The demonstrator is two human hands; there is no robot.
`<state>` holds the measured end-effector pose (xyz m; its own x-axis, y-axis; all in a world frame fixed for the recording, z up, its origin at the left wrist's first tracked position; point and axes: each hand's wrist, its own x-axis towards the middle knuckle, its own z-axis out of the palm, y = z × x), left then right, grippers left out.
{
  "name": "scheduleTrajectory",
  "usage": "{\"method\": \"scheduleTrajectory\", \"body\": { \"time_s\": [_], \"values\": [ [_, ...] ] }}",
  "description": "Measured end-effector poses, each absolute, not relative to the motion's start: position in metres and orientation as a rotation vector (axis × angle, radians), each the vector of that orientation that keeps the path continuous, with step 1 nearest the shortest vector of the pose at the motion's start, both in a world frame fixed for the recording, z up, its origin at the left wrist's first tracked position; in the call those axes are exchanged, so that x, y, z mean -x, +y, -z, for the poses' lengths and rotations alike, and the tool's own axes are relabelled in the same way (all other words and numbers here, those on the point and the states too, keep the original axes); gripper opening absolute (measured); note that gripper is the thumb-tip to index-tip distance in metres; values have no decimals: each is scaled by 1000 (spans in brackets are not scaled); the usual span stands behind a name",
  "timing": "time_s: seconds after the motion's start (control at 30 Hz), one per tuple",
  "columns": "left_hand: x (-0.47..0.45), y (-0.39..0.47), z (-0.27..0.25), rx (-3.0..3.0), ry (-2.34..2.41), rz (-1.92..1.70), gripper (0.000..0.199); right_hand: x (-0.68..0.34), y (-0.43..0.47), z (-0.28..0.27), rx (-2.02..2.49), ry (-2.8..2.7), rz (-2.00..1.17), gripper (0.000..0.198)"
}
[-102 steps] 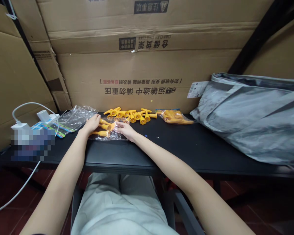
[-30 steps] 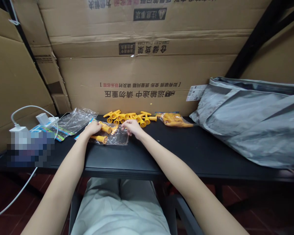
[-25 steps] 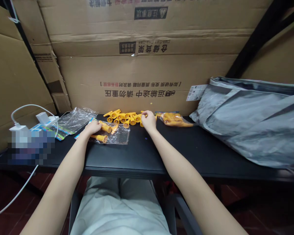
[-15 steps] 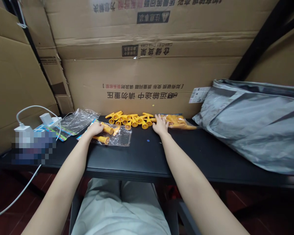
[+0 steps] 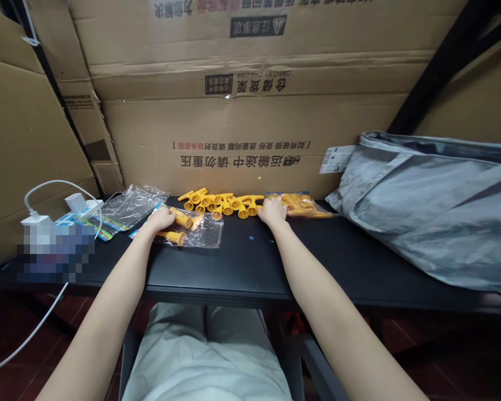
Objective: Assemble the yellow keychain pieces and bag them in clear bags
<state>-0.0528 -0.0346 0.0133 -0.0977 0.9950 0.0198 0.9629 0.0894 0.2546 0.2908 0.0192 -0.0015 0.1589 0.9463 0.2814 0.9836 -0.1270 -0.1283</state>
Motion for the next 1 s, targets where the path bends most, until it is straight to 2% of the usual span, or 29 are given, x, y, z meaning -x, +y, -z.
{"method": "scheduleTrajectory", "body": {
  "time_s": [0.27,0.63,1.0],
  "values": [
    [51,-37,-15,-1995,2196,-293,35,-289,19,1,2203,-1858,22,32],
    [50,-37,-16,-2002,2196,-284,35,-299,37,15,1572,-1455,99,27],
    [52,-36,-15,-2004,2186,-321,34,-265,-10,-27,1483,-1783,154,40]
  ]
}}
